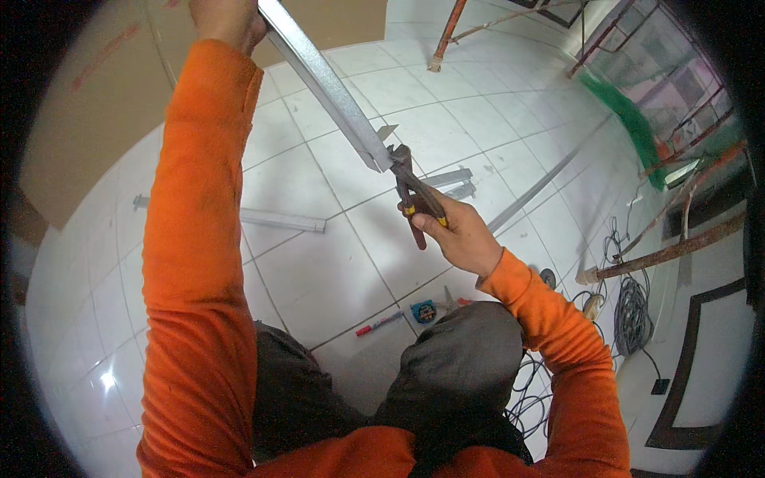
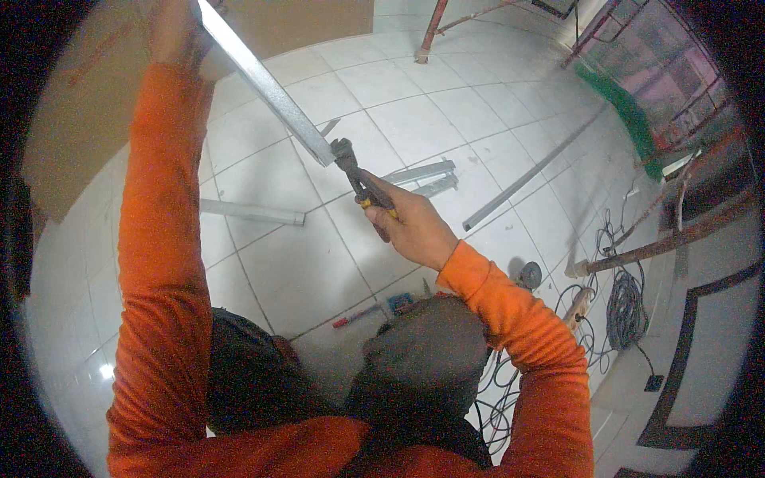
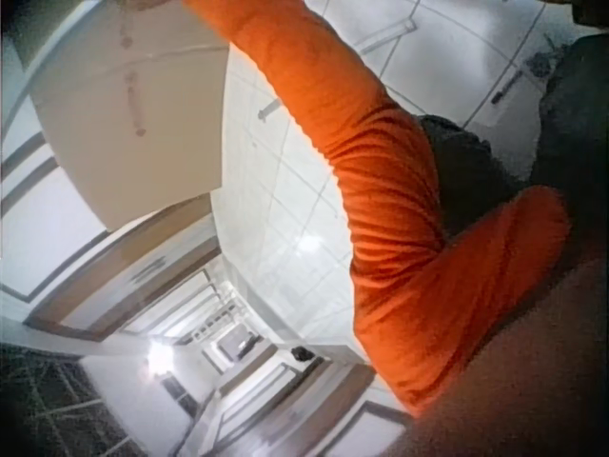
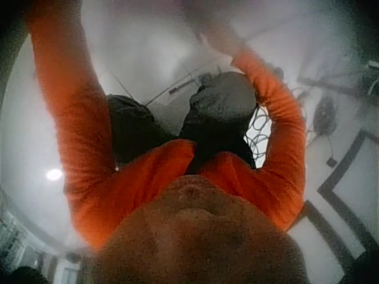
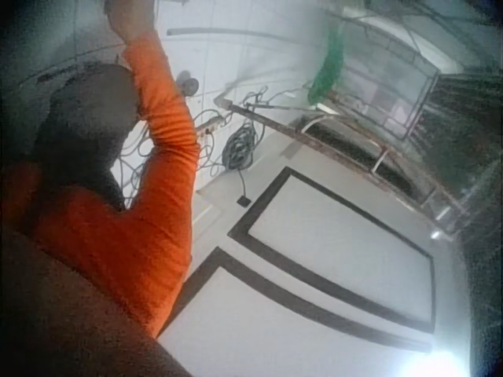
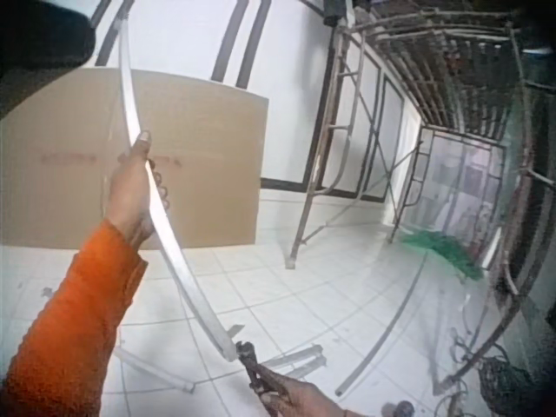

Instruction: The person cuts a metal profile using an angle grinder and then uses pliers to remove a piece.

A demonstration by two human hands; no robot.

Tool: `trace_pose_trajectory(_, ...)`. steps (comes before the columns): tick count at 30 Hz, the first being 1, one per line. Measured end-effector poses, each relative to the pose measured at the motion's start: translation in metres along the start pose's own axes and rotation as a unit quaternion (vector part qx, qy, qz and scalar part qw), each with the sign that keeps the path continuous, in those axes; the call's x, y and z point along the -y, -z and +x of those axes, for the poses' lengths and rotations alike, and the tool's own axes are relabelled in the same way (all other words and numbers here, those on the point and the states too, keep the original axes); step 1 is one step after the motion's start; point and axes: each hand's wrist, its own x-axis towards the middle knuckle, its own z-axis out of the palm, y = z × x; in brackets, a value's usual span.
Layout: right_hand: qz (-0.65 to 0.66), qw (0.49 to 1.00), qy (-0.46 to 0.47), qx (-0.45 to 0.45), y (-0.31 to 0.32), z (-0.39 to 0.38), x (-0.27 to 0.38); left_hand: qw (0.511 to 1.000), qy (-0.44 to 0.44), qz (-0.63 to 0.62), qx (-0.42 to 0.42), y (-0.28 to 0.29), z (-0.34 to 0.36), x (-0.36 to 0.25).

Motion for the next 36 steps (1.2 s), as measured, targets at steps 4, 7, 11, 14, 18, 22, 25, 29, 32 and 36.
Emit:
trace_pose_trajectory(4, -0.081, 0.995, 0.061, 0.000, -0.001, 0.001, 0.003, 0.999, 0.054, -0.001, 0.004, 0.007, 0.007, 0.002)
trace_pose_trajectory(7, -0.130, 0.988, 0.083, -0.020, 0.000, -0.001, 0.007, 1.000, 0.023, 0.003, 0.004, 0.002, -0.003, -0.002)
trace_pose_trajectory(11, -0.182, 0.977, 0.104, -0.030, 0.001, -0.002, 0.017, 0.989, -0.141, 0.008, 0.043, -0.008, -0.019, 0.004)
trace_pose_trajectory(14, -0.200, 0.980, -0.018, 0.007, 0.009, -0.003, 0.039, 0.980, -0.167, 0.102, 0.035, -0.018, -0.034, -0.003)
trace_pose_trajectory(18, -0.185, 0.977, -0.094, 0.047, 0.031, -0.008, 0.052, 0.957, -0.221, 0.182, 0.053, -0.034, -0.061, 0.010)
trace_pose_trajectory(22, -0.179, 0.954, -0.218, 0.106, 0.058, -0.005, 0.091, 0.916, -0.379, 0.020, 0.130, -0.070, -0.091, 0.028)
trace_pose_trajectory(25, -0.297, 0.919, -0.231, 0.117, 0.065, 0.001, 0.108, 0.902, -0.391, 0.001, 0.181, -0.080, -0.104, 0.019)
trace_pose_trajectory(29, -0.391, 0.914, -0.073, 0.084, 0.054, -0.003, 0.090, 0.916, -0.330, 0.100, 0.203, -0.074, -0.105, 0.004)
trace_pose_trajectory(32, -0.323, 0.940, -0.077, 0.071, 0.033, -0.007, 0.083, 0.920, -0.287, 0.225, 0.148, -0.060, -0.093, 0.005)
trace_pose_trajectory(36, -0.304, 0.953, 0.006, -0.004, 0.021, -0.008, 0.053, 0.938, -0.292, 0.153, 0.104, -0.053, -0.068, 0.011)
